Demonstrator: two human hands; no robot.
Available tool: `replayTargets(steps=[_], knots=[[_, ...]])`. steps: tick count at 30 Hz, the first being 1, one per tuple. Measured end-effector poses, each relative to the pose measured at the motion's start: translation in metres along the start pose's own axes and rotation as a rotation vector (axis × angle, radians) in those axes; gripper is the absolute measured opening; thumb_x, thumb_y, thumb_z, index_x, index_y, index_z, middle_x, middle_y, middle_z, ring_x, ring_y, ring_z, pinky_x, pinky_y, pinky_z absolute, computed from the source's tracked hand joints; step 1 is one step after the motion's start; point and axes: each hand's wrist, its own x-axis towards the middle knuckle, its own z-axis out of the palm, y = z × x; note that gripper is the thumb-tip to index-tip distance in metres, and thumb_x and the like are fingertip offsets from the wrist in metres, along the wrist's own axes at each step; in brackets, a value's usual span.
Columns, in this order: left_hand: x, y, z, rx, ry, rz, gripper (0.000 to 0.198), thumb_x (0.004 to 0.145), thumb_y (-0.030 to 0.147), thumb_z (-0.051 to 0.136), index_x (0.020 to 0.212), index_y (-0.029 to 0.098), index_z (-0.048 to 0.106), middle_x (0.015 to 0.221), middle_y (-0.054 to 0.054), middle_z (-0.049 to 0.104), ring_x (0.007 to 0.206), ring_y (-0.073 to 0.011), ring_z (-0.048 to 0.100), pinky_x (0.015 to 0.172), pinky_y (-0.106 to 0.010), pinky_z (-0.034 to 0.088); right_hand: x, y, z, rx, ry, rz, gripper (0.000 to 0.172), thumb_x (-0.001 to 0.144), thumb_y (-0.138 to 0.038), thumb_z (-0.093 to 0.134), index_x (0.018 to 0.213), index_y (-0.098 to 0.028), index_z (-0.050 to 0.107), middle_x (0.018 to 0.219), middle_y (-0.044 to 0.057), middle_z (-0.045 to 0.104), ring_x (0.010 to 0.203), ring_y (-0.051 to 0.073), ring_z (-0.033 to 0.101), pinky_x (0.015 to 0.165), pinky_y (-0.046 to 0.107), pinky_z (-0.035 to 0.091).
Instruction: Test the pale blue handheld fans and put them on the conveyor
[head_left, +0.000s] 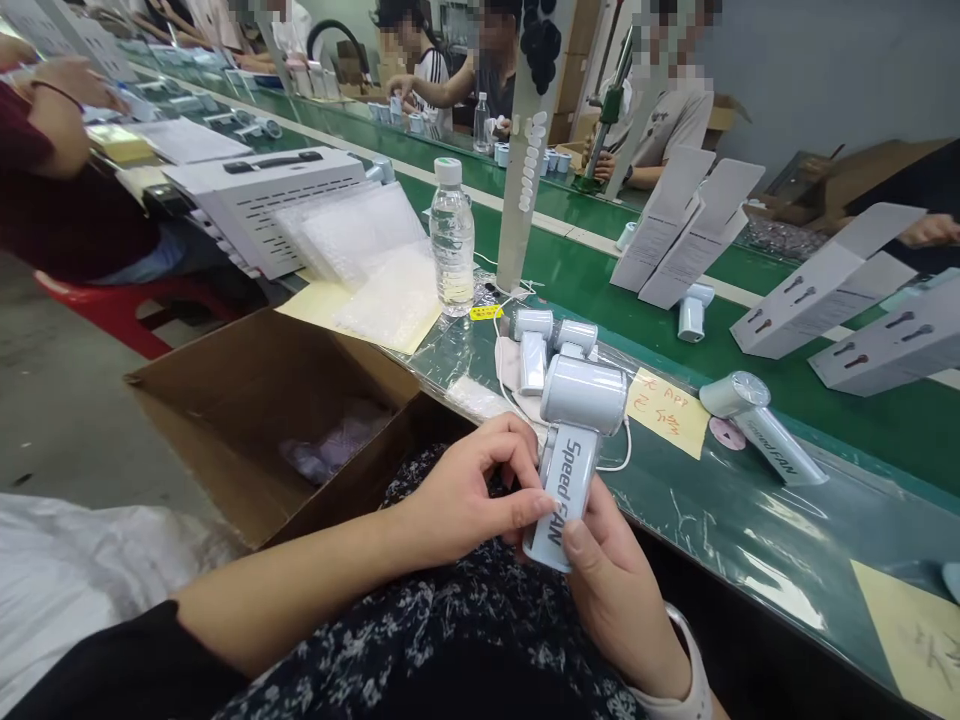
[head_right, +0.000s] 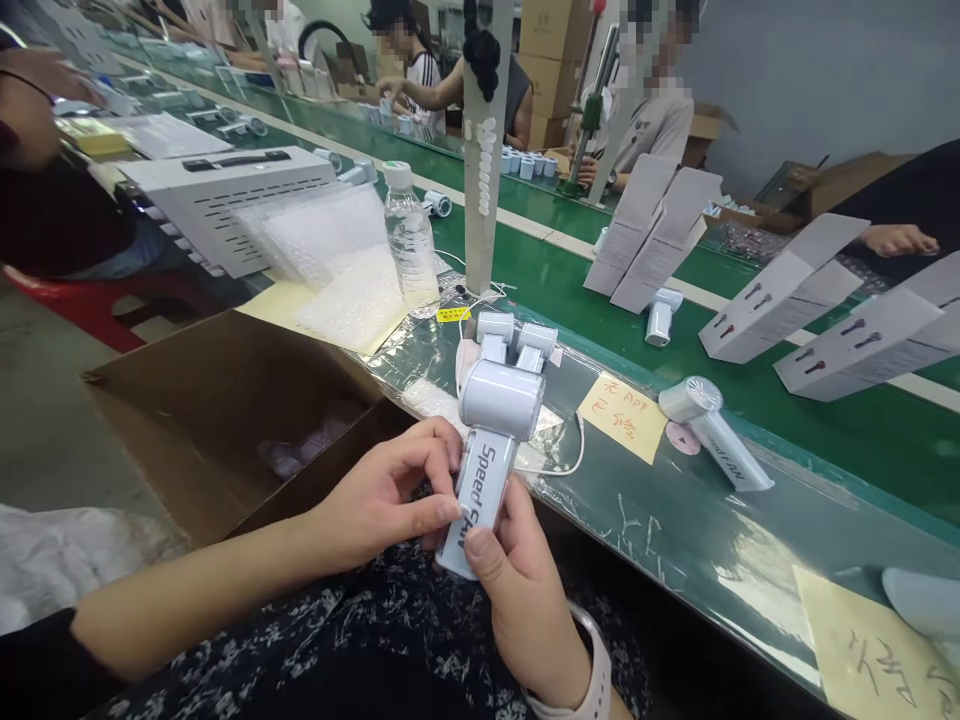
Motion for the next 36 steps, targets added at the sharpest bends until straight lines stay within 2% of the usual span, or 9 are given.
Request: replayTargets(steps=[6,10,13,16,20,25,29,33,36], knots=[[0.014,-0.029,-0.011,0.358,0.012,0.03,0.043,0.078,0.048,0.069,0.059,0.018,0.045,0.079,-0.001,0.052,0.067,-0.0136,0.049,0.059,-0.027,0.043,0.003,0.007,-0.002,-0.04,0.083,-0.003,0.032,0.091,-0.043,0.065,0.117,-0.026,0.059,0.092,0.002,0.065,0.072,0.013,0.06,0.059,0.023,0.047],[0.037,-0.032,-0.068,0.916,0.502,0.248,0.03,0.086,0.034,0.059,0.063,0.02,0.045,0.085,-0.005,0.056,0.085,-0.0213,0.054,0.082,-0.037,0.046,0.003,0.004,0.005,0.046,0.045,0.015,0.027,0.091,-0.044,0.064,0.106,-0.022,0.061,0.081,0.0,0.066,0.056,0.009,0.059,0.056,0.023,0.045],[0.056,-0.032,-0.129,1.198,0.73,0.089,0.001,0.084,0.019,0.055,0.085,0.02,0.055,0.106,-0.011,0.061,0.105,-0.028,0.054,0.096,-0.044,0.043,0.002,0.001,0.008,0.041,0.018,0.037,0.027,0.09,-0.045,0.064,0.099,-0.02,0.06,0.078,0.0,0.066,0.055,0.01,0.059,0.057,0.024,0.045],[0.064,-0.037,-0.175,1.299,0.704,-0.103,0.024,0.077,0.006,0.052,0.095,0.017,0.061,0.116,-0.015,0.062,0.115,-0.0341,0.051,0.1,-0.05,0.04,0.001,0.001,0.007,0.028,0.023,0.05,0.03,0.09,-0.048,0.063,0.097,-0.019,0.059,0.078,0.0,0.065,0.053,0.01,0.058,0.056,0.024,0.044],[0.058,-0.042,-0.195,1.289,0.637,-0.076,0.021,0.087,0.013,0.044,0.089,0.016,0.065,0.098,-0.006,0.065,0.103,-0.0242,0.055,0.096,-0.04,0.042,0.003,0.004,0.005,0.013,0.036,0.067,0.03,0.091,-0.047,0.061,0.098,-0.018,0.058,0.079,0.001,0.065,0.054,0.012,0.059,0.055,0.026,0.045],[0.053,-0.031,-0.188,1.206,0.63,-0.043,0.027,0.094,0.027,0.039,0.087,0.016,0.063,0.081,0.003,0.056,0.091,-0.0149,0.055,0.086,-0.032,0.039,0.006,0.006,0.006,0.042,0.099,0.053,0.029,0.09,-0.046,0.064,0.094,-0.019,0.058,0.078,0.001,0.066,0.052,0.01,0.059,0.052,0.023,0.042],[0.055,-0.017,-0.154,1.071,0.59,-0.061,0.017,0.09,0.03,0.049,0.086,0.018,0.06,0.083,-0.002,0.061,0.081,-0.019,0.056,0.073,-0.033,0.041,0.008,0.006,0.003,-0.015,0.112,0.065,0.03,0.089,-0.047,0.064,0.098,-0.019,0.059,0.078,0.001,0.066,0.052,0.011,0.059,0.054,0.024,0.044],[0.055,-0.014,-0.098,0.875,0.298,-0.066,0.014,0.088,0.026,0.05,0.089,0.02,0.063,0.085,-0.003,0.067,0.077,-0.0198,0.059,0.07,-0.032,0.044,0.009,0.001,-0.007,-0.229,0.17,0.073,0.033,0.09,-0.05,0.061,0.103,-0.02,0.058,0.079,0.001,0.065,0.056,0.013,0.058,0.059,0.027,0.046],[0.056,-0.021,-0.06,0.724,0.076,-0.065,0.011,0.083,0.023,0.056,0.086,0.02,0.066,0.082,-0.002,0.069,0.074,-0.0183,0.061,0.069,-0.029,0.046,0.008,-0.007,-0.017,-0.608,0.282,0.054,0.032,0.088,-0.049,0.062,0.103,-0.02,0.06,0.076,0.002,0.064,0.062,0.018,0.059,0.064,0.032,0.047]])
